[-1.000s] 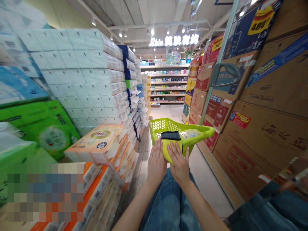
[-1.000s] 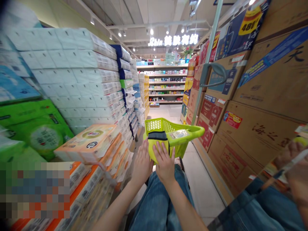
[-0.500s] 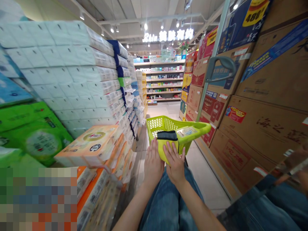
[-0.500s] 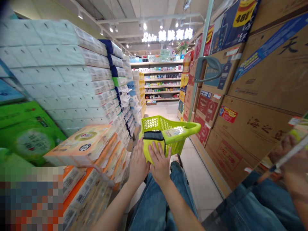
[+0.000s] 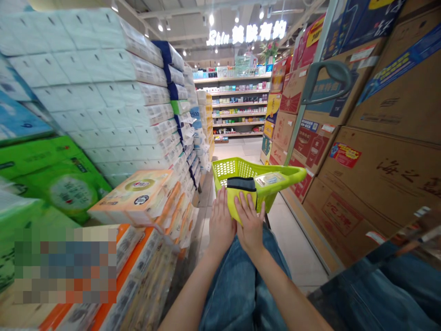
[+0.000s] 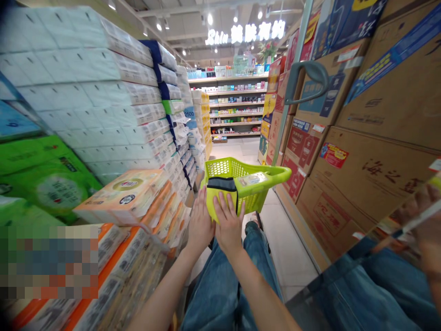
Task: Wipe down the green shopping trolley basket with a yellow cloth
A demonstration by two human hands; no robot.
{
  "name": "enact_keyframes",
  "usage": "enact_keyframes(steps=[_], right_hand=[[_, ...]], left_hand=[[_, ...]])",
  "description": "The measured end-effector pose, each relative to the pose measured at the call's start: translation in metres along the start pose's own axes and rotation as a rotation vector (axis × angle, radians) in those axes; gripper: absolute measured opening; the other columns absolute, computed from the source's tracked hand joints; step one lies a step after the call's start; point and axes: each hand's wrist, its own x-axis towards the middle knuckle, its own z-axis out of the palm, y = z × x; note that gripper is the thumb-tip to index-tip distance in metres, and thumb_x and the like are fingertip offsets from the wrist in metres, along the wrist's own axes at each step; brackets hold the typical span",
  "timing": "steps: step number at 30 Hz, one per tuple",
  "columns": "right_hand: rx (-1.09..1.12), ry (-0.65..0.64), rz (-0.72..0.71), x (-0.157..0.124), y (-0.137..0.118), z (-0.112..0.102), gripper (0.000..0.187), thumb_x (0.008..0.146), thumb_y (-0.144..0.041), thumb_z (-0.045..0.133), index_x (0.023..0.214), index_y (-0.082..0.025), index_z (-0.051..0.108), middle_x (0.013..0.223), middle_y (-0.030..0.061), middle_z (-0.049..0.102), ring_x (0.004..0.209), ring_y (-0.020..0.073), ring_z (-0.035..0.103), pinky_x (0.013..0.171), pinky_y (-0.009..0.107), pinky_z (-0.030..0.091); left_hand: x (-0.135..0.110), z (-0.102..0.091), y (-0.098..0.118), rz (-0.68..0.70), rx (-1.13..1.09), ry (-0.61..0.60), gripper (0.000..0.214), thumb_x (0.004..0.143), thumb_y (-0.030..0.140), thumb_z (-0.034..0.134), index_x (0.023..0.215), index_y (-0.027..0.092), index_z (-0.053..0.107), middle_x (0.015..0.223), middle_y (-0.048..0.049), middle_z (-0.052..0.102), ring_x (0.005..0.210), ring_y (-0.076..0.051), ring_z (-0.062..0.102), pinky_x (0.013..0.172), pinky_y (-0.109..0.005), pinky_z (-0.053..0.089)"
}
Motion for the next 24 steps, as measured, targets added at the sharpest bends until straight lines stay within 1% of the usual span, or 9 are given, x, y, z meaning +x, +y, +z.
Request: enact_keyframes(steps=[2, 4, 6, 8, 11, 15, 18, 21, 24], right_hand=[[-0.019, 0.0, -0.021, -0.004, 0.008, -0.002, 0.068, 0.089, -0.012, 0.036, 0.153, -0.029, 0.025, 0.151, 0.0063, 0.044, 0.144, 0.0242, 0.033, 0.119, 0.059, -0.002], [-0.058, 0.02, -0.002, -0.005, 0.029, -0.009, 0.071, 0.087, -0.011, 0.036, 0.154, -0.029, 0.022, 0.152, 0.0064, 0.043, 0.144, 0.0251, 0.034, 0.117, 0.061, -0.003], [-0.098, 0.07, 0.087, -0.002, 0.052, -0.017, 0.074, 0.086, -0.01, 0.036, 0.155, -0.027, 0.018, 0.154, 0.0076, 0.04, 0.145, 0.0263, 0.032, 0.117, 0.063, -0.003], [-0.119, 0.12, 0.196, 0.002, 0.061, -0.021, 0.075, 0.085, -0.011, 0.035, 0.156, -0.025, 0.015, 0.156, 0.0088, 0.036, 0.146, 0.0272, 0.029, 0.117, 0.064, -0.002], [-0.096, 0.093, 0.202, 0.005, 0.043, -0.019, 0.074, 0.085, -0.011, 0.034, 0.156, -0.024, 0.017, 0.158, 0.0074, 0.033, 0.148, 0.0262, 0.024, 0.118, 0.063, -0.002], [-0.033, -0.026, -0.016, -0.001, 0.009, -0.01, 0.071, 0.085, -0.009, 0.035, 0.153, -0.026, 0.026, 0.154, 0.0051, 0.04, 0.147, 0.0226, 0.027, 0.119, 0.058, -0.003], [-0.067, -0.013, -0.047, -0.002, 0.022, -0.014, 0.073, 0.084, -0.007, 0.036, 0.153, -0.028, 0.028, 0.153, 0.0051, 0.043, 0.145, 0.0221, 0.031, 0.118, 0.059, -0.004], [-0.098, 0.072, 0.082, 0.003, 0.05, -0.021, 0.075, 0.081, -0.006, 0.036, 0.152, -0.027, 0.027, 0.153, 0.006, 0.041, 0.145, 0.0227, 0.031, 0.117, 0.061, -0.004], [-0.067, 0.135, 0.199, 0.007, 0.049, -0.021, 0.072, 0.082, -0.008, 0.036, 0.152, -0.024, 0.028, 0.156, 0.007, 0.037, 0.147, 0.0229, 0.027, 0.118, 0.06, -0.003]], left_hand=[[0.0, -0.002, -0.001, 0.009, 0.015, -0.018, 0.08, 0.09, 0.016, 0.043, 0.156, 0.016, -0.002, 0.162, -0.0156, 0.02, 0.15, -0.028, 0.016, 0.118, -0.052, 0.03], [0.001, -0.004, -0.002, 0.018, 0.034, -0.021, 0.078, 0.091, 0.016, 0.042, 0.156, 0.016, -0.001, 0.162, -0.0151, 0.02, 0.15, -0.027, 0.015, 0.118, -0.052, 0.03], [0.001, -0.004, -0.002, 0.02, 0.038, -0.025, 0.076, 0.092, 0.016, 0.041, 0.156, 0.016, 0.0, 0.162, -0.014, 0.02, 0.15, -0.027, 0.015, 0.119, -0.051, 0.029], [0.001, -0.004, 0.0, 0.015, 0.027, -0.024, 0.075, 0.093, 0.017, 0.041, 0.156, 0.016, 0.001, 0.162, -0.013, 0.018, 0.151, -0.026, 0.014, 0.119, -0.051, 0.028], [0.0, -0.004, 0.0, 0.006, 0.006, -0.022, 0.073, 0.093, 0.018, 0.04, 0.156, 0.016, 0.003, 0.163, -0.0125, 0.018, 0.151, -0.026, 0.014, 0.12, -0.051, 0.027], [-0.002, -0.006, -0.001, 0.026, 0.001, -0.027, 0.075, 0.091, 0.015, 0.04, 0.156, 0.014, 0.001, 0.162, -0.0141, 0.018, 0.151, -0.027, 0.013, 0.12, -0.05, 0.026], [-0.002, -0.007, -0.003, 0.041, 0.043, -0.033, 0.076, 0.091, 0.014, 0.04, 0.156, 0.013, 0.0, 0.162, -0.0144, 0.019, 0.151, -0.026, 0.013, 0.119, -0.05, 0.028], [-0.002, -0.006, -0.003, 0.053, 0.076, -0.021, 0.075, 0.091, 0.014, 0.04, 0.155, 0.013, 0.001, 0.162, -0.0146, 0.02, 0.15, -0.025, 0.015, 0.119, -0.048, 0.029], [-0.002, -0.005, -0.001, 0.048, 0.087, -0.001, 0.076, 0.09, 0.014, 0.042, 0.155, 0.011, 0.002, 0.162, -0.0154, 0.02, 0.15, -0.025, 0.015, 0.119, -0.048, 0.029]])
